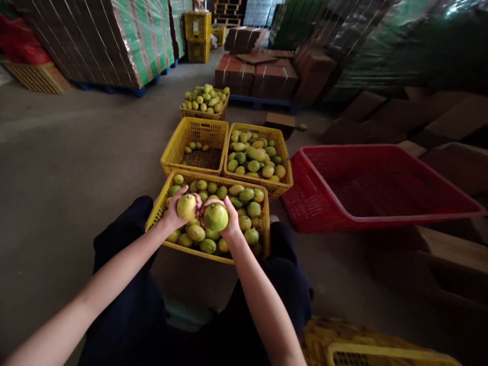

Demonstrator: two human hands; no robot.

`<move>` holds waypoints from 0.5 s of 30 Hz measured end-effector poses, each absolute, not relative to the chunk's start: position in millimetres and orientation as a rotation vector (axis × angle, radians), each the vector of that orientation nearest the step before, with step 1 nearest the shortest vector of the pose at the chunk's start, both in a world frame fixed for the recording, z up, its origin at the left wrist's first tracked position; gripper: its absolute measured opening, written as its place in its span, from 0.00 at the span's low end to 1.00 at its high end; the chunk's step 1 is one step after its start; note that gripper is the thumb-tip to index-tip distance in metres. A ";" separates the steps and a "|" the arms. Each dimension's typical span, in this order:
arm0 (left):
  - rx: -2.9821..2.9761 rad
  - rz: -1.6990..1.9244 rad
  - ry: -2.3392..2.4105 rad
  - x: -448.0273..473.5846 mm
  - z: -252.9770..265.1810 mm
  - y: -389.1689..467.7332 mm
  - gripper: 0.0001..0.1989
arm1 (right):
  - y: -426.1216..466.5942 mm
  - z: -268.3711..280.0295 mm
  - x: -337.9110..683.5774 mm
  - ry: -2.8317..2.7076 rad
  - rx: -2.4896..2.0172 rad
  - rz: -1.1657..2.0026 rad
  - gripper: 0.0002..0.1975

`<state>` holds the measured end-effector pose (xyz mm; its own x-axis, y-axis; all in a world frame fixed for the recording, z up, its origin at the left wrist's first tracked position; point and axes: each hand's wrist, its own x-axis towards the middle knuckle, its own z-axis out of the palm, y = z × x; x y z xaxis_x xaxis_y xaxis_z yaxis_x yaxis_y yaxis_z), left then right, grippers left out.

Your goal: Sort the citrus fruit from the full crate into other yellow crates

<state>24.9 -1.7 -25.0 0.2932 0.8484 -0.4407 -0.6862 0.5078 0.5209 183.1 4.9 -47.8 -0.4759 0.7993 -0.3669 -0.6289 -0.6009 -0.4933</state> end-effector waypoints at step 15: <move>-0.078 1.181 0.899 25.5 -40.7 10.9 0.18 | 22.9 -67.4 181.1 0.022 -0.967 1.897 0.09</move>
<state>25.5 10.9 -40.7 0.0868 0.7624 -0.6413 -0.8209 0.4195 0.3876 181.1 22.9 -67.4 -0.2142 0.7483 -0.6278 -0.7627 -0.5297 -0.3711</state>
